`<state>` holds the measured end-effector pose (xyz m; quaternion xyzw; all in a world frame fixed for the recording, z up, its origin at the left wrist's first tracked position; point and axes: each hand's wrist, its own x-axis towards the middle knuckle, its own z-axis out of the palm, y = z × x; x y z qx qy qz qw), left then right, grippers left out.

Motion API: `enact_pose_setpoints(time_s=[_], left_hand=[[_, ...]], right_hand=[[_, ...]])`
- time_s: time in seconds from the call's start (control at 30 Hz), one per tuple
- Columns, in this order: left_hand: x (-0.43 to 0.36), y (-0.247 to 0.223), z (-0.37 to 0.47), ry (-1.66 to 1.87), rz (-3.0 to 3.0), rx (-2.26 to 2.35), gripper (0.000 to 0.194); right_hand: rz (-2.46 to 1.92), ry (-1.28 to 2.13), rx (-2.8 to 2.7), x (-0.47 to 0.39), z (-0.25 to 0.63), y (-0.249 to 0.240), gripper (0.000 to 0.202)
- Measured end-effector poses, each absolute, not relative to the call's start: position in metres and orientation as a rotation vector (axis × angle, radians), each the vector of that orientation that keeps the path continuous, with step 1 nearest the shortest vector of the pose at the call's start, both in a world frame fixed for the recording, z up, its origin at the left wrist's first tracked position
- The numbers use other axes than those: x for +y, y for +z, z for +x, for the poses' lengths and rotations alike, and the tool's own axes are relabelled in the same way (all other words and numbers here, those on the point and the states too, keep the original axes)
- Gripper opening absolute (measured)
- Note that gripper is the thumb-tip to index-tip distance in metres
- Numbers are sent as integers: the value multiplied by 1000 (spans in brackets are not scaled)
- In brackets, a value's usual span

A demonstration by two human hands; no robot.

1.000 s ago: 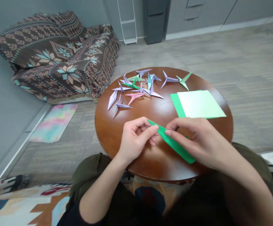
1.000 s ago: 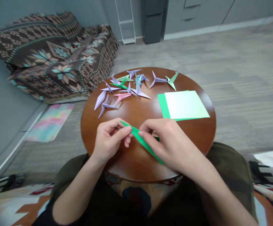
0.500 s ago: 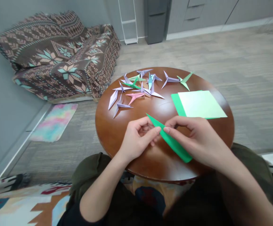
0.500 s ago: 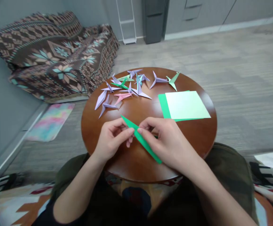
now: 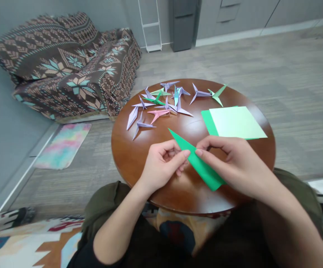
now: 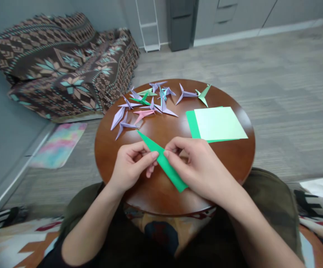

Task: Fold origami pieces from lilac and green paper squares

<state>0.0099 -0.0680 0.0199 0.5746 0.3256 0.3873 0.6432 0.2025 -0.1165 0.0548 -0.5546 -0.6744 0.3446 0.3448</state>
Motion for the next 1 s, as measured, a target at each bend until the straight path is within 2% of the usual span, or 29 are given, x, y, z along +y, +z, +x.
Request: enact_pose_setpoints(time_s=[0.27,0.53,1.0], left_hand=[[-69,21,11,876,1275,775,28],[-66,22,7,755,1310,744,23],[-65,25,8,722,1336,806,29]], right_hand=[[-1446,870,-1774,-118,204,56,18],[-1448,858,-1770,-116,205,54,21],[-1479,863,-1780,-116,202,56,21]])
